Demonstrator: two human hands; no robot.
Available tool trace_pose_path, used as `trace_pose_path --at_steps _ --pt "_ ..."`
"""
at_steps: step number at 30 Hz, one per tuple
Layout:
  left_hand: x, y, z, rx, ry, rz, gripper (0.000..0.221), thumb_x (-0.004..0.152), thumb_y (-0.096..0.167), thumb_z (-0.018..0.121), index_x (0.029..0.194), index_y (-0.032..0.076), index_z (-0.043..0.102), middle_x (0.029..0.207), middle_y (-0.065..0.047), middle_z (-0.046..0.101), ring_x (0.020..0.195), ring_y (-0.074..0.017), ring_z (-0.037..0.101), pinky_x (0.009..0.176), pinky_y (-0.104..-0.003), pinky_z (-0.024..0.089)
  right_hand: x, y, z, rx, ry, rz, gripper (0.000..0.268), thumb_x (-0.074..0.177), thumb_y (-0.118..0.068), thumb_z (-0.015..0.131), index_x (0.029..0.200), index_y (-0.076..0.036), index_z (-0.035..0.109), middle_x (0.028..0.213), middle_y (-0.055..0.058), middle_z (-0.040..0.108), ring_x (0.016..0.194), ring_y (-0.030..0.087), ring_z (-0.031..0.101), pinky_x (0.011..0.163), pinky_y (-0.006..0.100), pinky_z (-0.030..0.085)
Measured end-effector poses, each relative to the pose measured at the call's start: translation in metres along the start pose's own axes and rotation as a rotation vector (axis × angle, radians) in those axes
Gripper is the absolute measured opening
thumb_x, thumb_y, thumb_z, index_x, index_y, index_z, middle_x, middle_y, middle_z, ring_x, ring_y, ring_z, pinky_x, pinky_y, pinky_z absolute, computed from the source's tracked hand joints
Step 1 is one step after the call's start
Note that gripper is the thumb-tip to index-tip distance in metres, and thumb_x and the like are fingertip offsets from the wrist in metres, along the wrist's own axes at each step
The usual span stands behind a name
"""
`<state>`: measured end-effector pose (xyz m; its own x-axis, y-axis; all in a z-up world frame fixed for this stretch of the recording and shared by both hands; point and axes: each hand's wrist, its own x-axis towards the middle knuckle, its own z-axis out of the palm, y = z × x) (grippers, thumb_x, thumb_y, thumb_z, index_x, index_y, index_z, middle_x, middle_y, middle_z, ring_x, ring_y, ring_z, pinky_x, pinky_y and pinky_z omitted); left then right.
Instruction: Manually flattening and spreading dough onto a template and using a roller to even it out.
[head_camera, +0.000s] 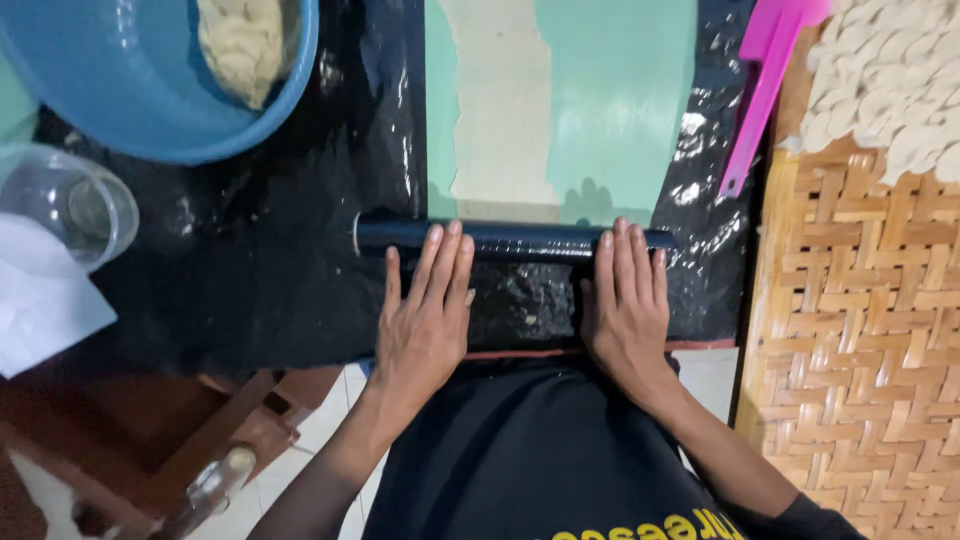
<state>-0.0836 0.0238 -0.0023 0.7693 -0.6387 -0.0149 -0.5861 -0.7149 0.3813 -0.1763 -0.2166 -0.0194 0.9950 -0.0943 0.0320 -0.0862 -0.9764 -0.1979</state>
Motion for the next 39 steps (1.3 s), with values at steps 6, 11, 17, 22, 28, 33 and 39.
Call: trace_pose_path --at_steps 6,11,17,22,28,33,39 --pt "-0.017 -0.014 -0.001 -0.004 0.133 0.061 0.060 0.101 0.022 0.067 0.154 0.003 0.045 0.155 -0.015 0.046 0.145 -0.0305 0.043 0.122 -0.059 0.031 0.000 -0.007 -0.028 0.130 0.143 -0.080 0.052 0.093 -0.008 0.071 0.142 0.004 0.055 0.147 0.023 0.055 0.138 0.041 0.052 0.119 0.058 0.036" --pt "-0.013 -0.013 -0.013 0.064 0.199 -0.013 0.058 0.096 0.023 0.074 0.144 -0.002 0.053 0.142 -0.023 0.053 0.132 -0.0390 0.051 0.116 -0.056 0.037 0.019 0.005 -0.049 0.318 0.130 -0.022 0.025 0.092 -0.007 0.078 0.116 -0.002 0.071 0.118 0.013 0.068 0.110 0.034 0.065 0.094 0.045 0.053" --pt "-0.019 -0.021 -0.003 0.005 0.190 0.066 0.043 0.095 0.019 0.073 0.130 0.002 0.055 0.142 -0.014 0.058 0.136 -0.0314 0.053 0.119 -0.057 0.035 0.081 0.030 -0.060 0.295 -0.065 -0.175 0.027 0.082 -0.018 0.084 0.103 -0.005 0.074 0.101 0.012 0.069 0.096 0.033 0.066 0.080 0.043 0.055" --pt "-0.007 -0.027 -0.008 -0.062 0.197 0.078 0.042 0.095 0.020 0.073 0.129 0.003 0.054 0.140 -0.013 0.061 0.135 -0.0307 0.054 0.119 -0.056 0.034 0.099 0.031 -0.038 0.271 -0.017 -0.186 0.026 0.081 -0.016 0.086 0.101 -0.005 0.074 0.098 0.012 0.068 0.093 0.034 0.066 0.077 0.043 0.055" --pt "0.022 -0.022 -0.010 -0.069 0.222 0.123 0.050 0.093 0.035 0.074 0.128 0.002 0.061 0.130 -0.014 0.063 0.127 -0.0313 0.057 0.114 -0.053 0.035 0.113 0.045 -0.057 0.306 0.161 -0.047 0.030 0.083 -0.020 0.088 0.099 -0.001 0.071 0.096 0.014 0.065 0.088 0.035 0.065 0.074 0.045 0.053" --pt "0.025 -0.023 -0.002 -0.103 0.281 0.083 0.056 0.092 0.047 0.072 0.125 0.003 0.065 0.124 -0.012 0.064 0.122 -0.0307 0.058 0.111 -0.050 0.036 0.121 0.106 -0.055 0.118 0.323 0.244 0.033 0.096 -0.026 0.086 0.101 0.001 0.067 0.091 0.017 0.064 0.078 0.036 0.063 0.066 0.046 0.050" --pt "0.028 -0.021 0.004 -0.092 0.336 0.008 0.055 0.093 0.051 0.069 0.124 0.006 0.066 0.122 -0.009 0.066 0.120 -0.0284 0.059 0.111 -0.049 0.036 0.131 0.148 -0.033 -0.190 0.213 0.349 0.042 0.097 -0.032 0.079 0.114 0.001 0.058 0.087 0.019 0.069 0.074 0.037 0.068 0.062 0.048 0.051"
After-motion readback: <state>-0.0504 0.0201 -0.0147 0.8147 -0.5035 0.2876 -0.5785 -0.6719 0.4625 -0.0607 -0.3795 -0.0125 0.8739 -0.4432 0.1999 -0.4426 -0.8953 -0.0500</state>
